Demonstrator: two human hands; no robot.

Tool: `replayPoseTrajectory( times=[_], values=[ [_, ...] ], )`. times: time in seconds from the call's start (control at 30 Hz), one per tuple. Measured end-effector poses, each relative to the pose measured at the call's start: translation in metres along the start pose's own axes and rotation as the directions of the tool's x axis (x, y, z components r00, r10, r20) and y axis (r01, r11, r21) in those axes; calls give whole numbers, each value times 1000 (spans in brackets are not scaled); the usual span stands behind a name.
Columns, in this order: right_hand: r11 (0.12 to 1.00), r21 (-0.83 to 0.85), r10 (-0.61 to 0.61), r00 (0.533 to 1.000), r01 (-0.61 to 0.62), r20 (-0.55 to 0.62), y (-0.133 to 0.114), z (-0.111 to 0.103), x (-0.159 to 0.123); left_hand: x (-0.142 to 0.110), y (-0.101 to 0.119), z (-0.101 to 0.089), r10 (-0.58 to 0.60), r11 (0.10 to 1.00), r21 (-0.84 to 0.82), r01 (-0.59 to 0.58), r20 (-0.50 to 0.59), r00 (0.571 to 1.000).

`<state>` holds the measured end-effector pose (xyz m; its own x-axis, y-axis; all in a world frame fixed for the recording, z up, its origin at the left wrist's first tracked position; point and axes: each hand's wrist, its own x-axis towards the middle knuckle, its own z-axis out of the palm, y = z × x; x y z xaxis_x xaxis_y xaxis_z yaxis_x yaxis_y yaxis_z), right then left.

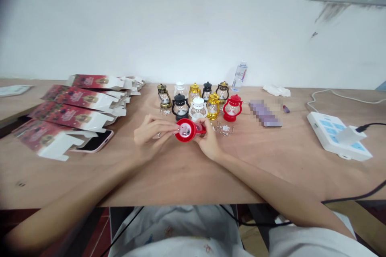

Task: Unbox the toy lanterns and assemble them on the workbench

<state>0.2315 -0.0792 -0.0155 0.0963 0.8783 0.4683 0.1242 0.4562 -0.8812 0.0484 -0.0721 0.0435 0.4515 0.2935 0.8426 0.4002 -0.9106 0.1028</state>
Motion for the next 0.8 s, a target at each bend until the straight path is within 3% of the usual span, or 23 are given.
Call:
replayPoseTrajectory(
  times=[0.13,0.3,0.5,0.57,0.63,0.73,0.8],
  values=[
    [1000,-1,-28,999,28,25,1,-1,0,0,2,4,46,999,4,-46,-12,999],
    [999,-10,-34,999,34,15,1,-1,0,0,6,5,16,1000,4,-16,24,1000],
    [1000,-10,-3,1000,3,-16,1,0,1,-3,-13,4,-180,983,-25,179,-40,983],
    [1000,-8,-2,999,1,-33,1,0,2,-6,-29,5,-282,959,22,281,44,958],
    [1000,-9,3,999,-4,-45,2,0,2,-10,-46,8,-382,923,120,365,190,904],
    [1000,-16,10,999,-10,-53,2,0,2,-17,-63,14,-460,885,257,389,343,819],
    [1000,-18,4,998,-5,-56,2,0,2,-19,-67,19,-469,879,300,371,398,789]
  ],
)
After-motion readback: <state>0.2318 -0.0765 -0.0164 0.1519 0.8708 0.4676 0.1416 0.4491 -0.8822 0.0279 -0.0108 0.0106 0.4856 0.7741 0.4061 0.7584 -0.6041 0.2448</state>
